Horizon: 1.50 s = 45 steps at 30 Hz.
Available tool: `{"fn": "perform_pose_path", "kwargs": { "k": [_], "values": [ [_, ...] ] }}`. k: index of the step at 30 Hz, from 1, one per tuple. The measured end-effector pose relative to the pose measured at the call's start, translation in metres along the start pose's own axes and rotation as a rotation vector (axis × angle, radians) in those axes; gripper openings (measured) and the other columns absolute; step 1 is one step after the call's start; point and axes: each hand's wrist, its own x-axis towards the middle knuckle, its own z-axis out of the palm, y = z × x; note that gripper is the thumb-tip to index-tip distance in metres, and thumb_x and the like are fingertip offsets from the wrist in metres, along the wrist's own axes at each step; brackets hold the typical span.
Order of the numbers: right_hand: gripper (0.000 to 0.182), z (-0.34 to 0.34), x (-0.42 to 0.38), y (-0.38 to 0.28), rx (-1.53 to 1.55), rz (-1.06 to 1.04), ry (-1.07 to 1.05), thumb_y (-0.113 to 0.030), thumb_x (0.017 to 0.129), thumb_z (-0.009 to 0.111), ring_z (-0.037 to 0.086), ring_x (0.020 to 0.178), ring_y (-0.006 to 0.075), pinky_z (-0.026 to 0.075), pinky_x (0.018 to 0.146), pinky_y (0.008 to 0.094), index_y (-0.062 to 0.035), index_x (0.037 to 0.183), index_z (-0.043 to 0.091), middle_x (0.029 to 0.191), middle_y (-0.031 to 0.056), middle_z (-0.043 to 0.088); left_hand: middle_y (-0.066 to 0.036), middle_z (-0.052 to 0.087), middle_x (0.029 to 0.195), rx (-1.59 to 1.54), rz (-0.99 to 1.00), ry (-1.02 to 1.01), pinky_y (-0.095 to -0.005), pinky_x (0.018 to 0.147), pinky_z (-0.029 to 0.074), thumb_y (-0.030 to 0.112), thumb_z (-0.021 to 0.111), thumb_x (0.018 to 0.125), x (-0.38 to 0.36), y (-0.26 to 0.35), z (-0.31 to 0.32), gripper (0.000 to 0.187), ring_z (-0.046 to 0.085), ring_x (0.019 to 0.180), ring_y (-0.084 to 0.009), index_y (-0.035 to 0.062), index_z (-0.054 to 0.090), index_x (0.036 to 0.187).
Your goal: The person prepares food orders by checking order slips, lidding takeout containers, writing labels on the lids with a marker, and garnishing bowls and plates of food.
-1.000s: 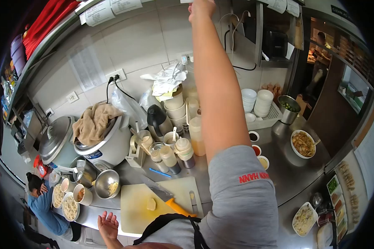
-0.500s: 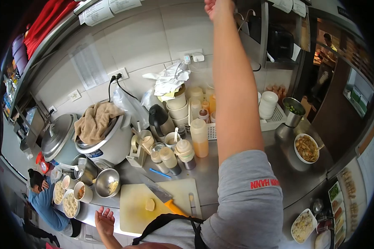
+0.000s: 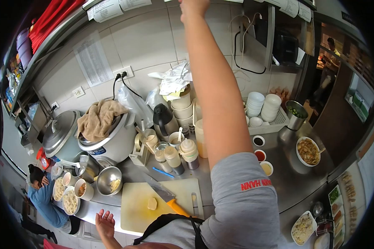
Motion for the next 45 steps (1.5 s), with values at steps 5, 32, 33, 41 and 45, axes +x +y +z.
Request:
{"fn": "perform_pose_path", "kwargs": {
  "k": [5, 32, 33, 41, 45],
  "values": [
    [0.010, -0.021, 0.005, -0.015, 0.015, -0.005, 0.066, -0.005, 0.070, 0.052, 0.045, 0.043, 0.0096, 0.033, 0.034, 0.0190, -0.0005, 0.077, 0.047, 0.057, 0.0044, 0.048, -0.002, 0.056, 0.081, -0.015, 0.007, 0.003, -0.0248, 0.054, 0.043, 0.042, 0.045, 0.080, 0.001, 0.002, -0.004, 0.032, 0.055, 0.068, -0.0157, 0.0142, 0.049, 0.095],
    [0.010, -0.021, 0.032, -0.018, -0.104, -0.003, 0.105, -0.010, 0.073, 0.053, 0.046, 0.040, 0.0101, 0.033, 0.030, 0.0199, -0.0012, 0.076, 0.049, 0.055, 0.0044, 0.049, -0.003, 0.054, 0.085, -0.014, 0.001, 0.003, -0.0259, 0.057, 0.040, 0.041, 0.044, 0.081, 0.003, 0.000, -0.009, 0.033, 0.053, 0.071, -0.0168, 0.0132, 0.047, 0.099],
    [0.012, -0.021, 0.030, -0.019, -0.081, -0.002, 0.100, -0.013, 0.073, 0.054, 0.046, 0.041, 0.0100, 0.033, 0.031, 0.0199, -0.0014, 0.077, 0.050, 0.055, 0.0042, 0.049, -0.004, 0.054, 0.084, -0.015, -0.001, 0.001, -0.0259, 0.057, 0.040, 0.041, 0.043, 0.081, 0.003, 0.000, -0.009, 0.033, 0.053, 0.071, -0.0169, 0.0131, 0.047, 0.099],
    [0.035, 0.020, -0.011, 0.017, -0.239, 0.208, -0.290, -0.034, 0.073, 0.059, 0.050, 0.058, 0.0093, 0.035, 0.041, 0.0211, -0.0006, 0.084, 0.054, 0.065, 0.0051, 0.053, -0.002, 0.054, 0.081, -0.012, -0.009, 0.022, -0.0246, 0.054, 0.042, 0.040, 0.041, 0.082, 0.003, -0.002, -0.002, 0.030, 0.054, 0.068, -0.0155, 0.0145, 0.049, 0.095],
    [0.035, 0.053, -0.012, 0.044, -0.296, -0.022, -0.318, -0.030, 0.073, 0.060, 0.048, 0.066, 0.0122, 0.038, 0.051, 0.0266, 0.0020, 0.086, 0.056, 0.070, 0.0072, 0.054, -0.002, 0.054, 0.082, -0.013, -0.013, 0.035, -0.0244, 0.055, 0.041, 0.041, 0.041, 0.082, 0.001, -0.003, -0.006, 0.030, 0.054, 0.069, -0.0152, 0.0149, 0.049, 0.095]
  ]
}}
